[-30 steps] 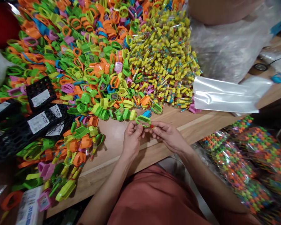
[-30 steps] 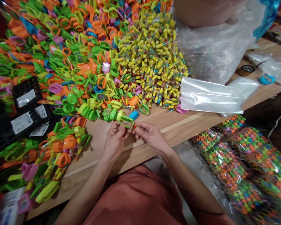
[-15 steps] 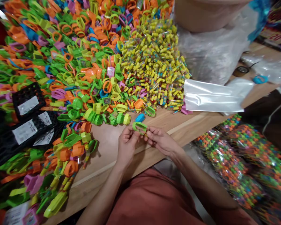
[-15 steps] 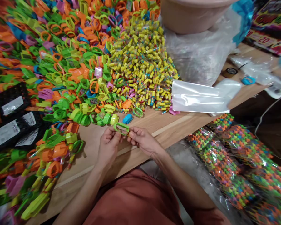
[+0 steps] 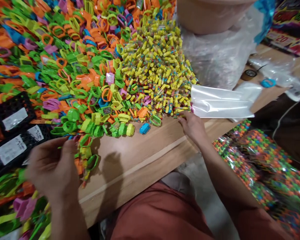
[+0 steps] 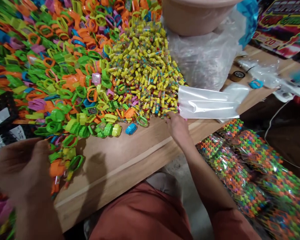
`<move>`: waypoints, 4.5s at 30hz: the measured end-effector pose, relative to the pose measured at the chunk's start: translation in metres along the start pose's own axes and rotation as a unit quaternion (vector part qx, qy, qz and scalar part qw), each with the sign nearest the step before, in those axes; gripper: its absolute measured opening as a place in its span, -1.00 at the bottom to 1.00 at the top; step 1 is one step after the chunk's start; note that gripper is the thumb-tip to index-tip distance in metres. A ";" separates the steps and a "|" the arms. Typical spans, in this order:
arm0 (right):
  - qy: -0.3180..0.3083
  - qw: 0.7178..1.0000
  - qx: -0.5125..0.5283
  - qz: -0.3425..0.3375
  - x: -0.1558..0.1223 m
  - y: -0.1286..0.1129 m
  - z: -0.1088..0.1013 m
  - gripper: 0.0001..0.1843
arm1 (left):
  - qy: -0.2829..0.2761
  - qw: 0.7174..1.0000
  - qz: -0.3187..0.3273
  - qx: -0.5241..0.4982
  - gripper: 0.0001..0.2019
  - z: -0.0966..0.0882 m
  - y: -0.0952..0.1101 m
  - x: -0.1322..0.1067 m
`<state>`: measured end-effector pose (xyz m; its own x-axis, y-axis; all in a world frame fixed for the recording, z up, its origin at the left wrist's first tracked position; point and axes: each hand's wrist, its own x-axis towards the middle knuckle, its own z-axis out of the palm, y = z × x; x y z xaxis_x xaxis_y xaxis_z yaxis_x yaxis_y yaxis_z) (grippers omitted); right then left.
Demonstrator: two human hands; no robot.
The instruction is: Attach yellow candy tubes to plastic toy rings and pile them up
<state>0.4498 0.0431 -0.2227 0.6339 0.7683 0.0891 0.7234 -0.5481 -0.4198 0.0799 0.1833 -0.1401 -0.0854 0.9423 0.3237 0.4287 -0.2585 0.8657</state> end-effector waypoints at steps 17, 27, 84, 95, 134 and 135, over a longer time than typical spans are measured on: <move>0.040 0.982 0.078 -0.165 -0.025 -0.002 0.036 -0.69 | -0.370 0.929 -0.012 -0.021 -0.95 0.156 -0.018 -0.048; -0.217 0.838 0.495 -0.074 -0.075 -0.075 0.033 -0.62 | -0.321 0.756 -0.371 -0.433 -0.45 0.117 0.000 -0.072; -0.094 0.903 0.417 -0.050 -0.053 -0.025 0.034 -0.63 | -0.355 0.917 0.176 -0.052 -0.84 0.170 -0.006 -0.067; -0.206 0.812 0.546 -0.028 -0.073 -0.077 0.018 -0.50 | -0.281 0.934 0.203 -0.082 -0.79 0.123 -0.005 -0.093; -0.073 0.971 0.082 -0.215 0.027 -0.086 0.052 -0.76 | -0.147 0.955 0.207 0.156 -0.84 0.051 0.016 0.010; -0.075 0.972 0.044 -0.218 0.027 -0.088 0.055 -0.77 | -0.198 0.947 0.212 0.139 -0.85 0.075 0.018 0.008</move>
<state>0.3882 0.1302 -0.2334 0.2213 0.9642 0.1458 0.8841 -0.1353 -0.4473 0.1544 0.2018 -0.1510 0.4672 0.7865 0.4040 0.5733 -0.6173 0.5387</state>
